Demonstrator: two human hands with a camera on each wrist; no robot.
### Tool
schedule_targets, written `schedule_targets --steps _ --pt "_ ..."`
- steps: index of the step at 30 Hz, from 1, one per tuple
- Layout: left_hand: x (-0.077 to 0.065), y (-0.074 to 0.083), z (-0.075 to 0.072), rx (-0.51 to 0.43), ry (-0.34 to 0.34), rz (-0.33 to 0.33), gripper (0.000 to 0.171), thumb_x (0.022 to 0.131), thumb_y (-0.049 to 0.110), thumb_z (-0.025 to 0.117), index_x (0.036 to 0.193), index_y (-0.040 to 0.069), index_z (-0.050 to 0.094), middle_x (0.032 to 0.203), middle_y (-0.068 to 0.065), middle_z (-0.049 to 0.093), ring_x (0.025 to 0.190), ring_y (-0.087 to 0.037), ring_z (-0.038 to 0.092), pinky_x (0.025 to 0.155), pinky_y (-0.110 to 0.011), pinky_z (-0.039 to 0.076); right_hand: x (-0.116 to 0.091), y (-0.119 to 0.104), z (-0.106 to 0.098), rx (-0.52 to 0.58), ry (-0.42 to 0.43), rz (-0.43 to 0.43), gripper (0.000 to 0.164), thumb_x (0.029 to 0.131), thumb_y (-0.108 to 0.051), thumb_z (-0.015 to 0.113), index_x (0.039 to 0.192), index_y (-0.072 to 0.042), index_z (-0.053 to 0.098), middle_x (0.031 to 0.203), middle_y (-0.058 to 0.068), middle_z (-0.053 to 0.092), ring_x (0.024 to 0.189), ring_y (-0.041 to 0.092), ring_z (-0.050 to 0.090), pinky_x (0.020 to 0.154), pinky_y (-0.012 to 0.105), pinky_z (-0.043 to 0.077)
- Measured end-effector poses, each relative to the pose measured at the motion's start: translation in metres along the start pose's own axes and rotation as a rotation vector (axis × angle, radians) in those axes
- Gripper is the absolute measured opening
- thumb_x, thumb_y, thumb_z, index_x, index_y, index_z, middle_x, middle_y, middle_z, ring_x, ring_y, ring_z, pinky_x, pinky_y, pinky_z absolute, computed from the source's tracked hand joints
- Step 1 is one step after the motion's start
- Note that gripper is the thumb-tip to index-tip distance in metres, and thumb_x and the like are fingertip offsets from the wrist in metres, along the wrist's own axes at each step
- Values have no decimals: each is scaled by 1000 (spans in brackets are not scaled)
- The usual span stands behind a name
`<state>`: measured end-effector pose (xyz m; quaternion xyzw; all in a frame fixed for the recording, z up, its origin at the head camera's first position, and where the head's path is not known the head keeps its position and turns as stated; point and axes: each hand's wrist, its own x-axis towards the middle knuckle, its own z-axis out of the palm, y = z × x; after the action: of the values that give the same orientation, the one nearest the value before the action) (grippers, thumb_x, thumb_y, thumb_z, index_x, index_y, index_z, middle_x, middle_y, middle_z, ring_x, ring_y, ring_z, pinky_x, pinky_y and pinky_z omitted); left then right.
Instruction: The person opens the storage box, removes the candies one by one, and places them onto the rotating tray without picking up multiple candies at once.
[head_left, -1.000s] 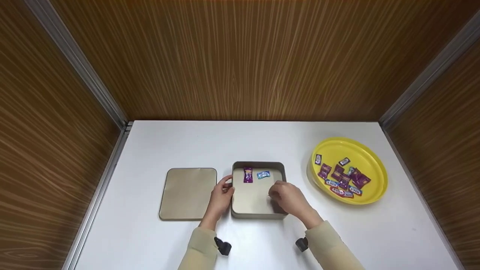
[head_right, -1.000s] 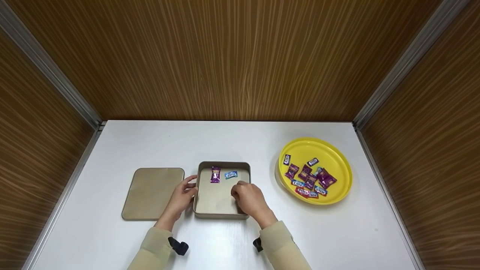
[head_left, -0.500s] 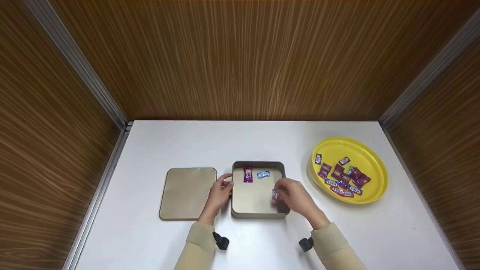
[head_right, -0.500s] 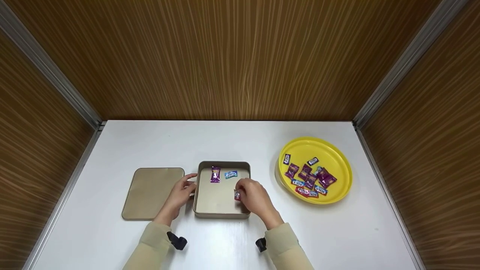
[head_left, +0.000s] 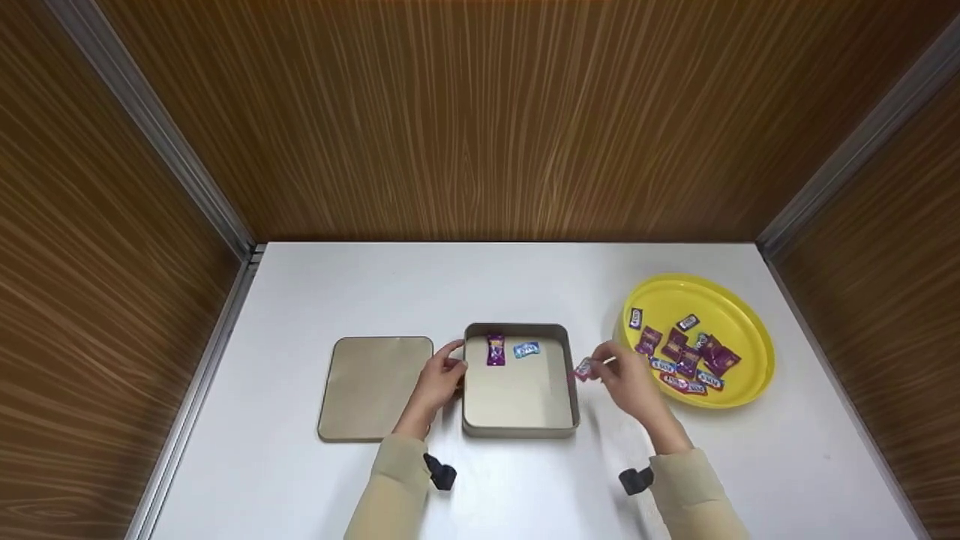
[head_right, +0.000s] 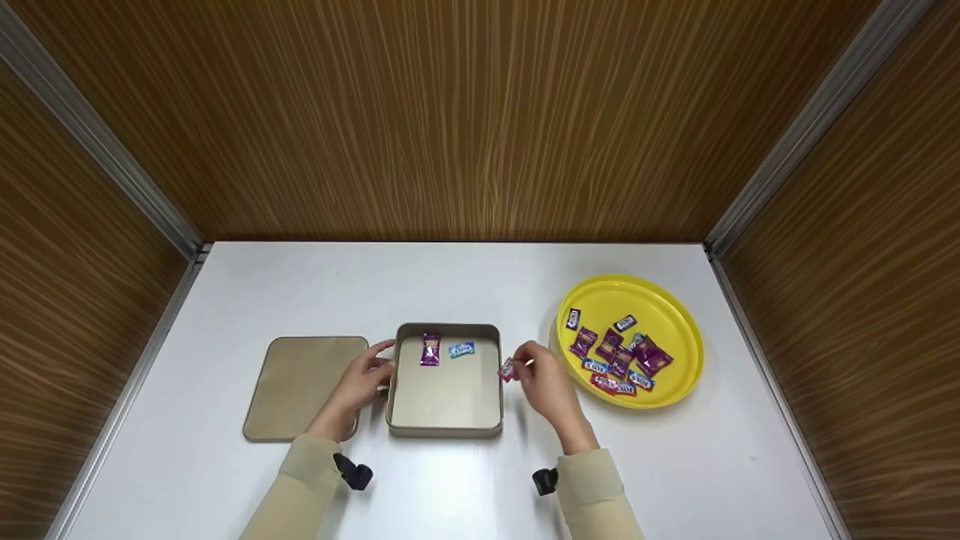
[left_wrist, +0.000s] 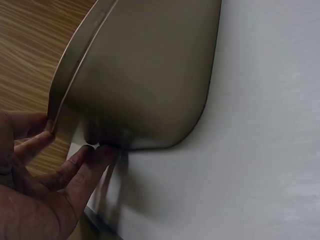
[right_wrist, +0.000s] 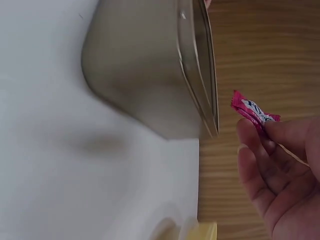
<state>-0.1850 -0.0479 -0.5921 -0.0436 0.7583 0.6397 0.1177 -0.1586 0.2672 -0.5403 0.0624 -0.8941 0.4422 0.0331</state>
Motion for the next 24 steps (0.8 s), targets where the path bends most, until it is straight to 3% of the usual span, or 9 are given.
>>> schedule_targets --steps 4,13,21,24 --pt "0 1 -1 -1 -10 -6 46 99 8 53 144 6 47 108 -17 60 95 -32 62 71 -32 53 2 12 -17 -5 95 -4 7 90 7 63 92 1 63 86 10 67 74 23 66 63 25 54" --pt "0 -1 0 -14 -22 -1 47 99 7 52 146 4 44 112 -24 60 96 -35 63 74 -36 54 1 38 -48 -117 217 102 11 91 2 64 102 4 65 97 18 67 87 28 65 70 15 49" --pt "0 0 2 39 6 5 46 99 7 53 145 5 47 109 -19 62 99 -31 63 76 -34 54 8 59 -65 -182 282 277 17 94 -7 61 106 4 65 101 21 65 89 29 59 74 35 46" --pt "0 -1 3 49 11 9 46 99 7 53 144 5 47 108 -17 61 100 -31 62 77 -35 54 12 67 -67 -175 307 326 17 94 -8 60 105 5 65 99 20 65 87 28 58 74 35 45"
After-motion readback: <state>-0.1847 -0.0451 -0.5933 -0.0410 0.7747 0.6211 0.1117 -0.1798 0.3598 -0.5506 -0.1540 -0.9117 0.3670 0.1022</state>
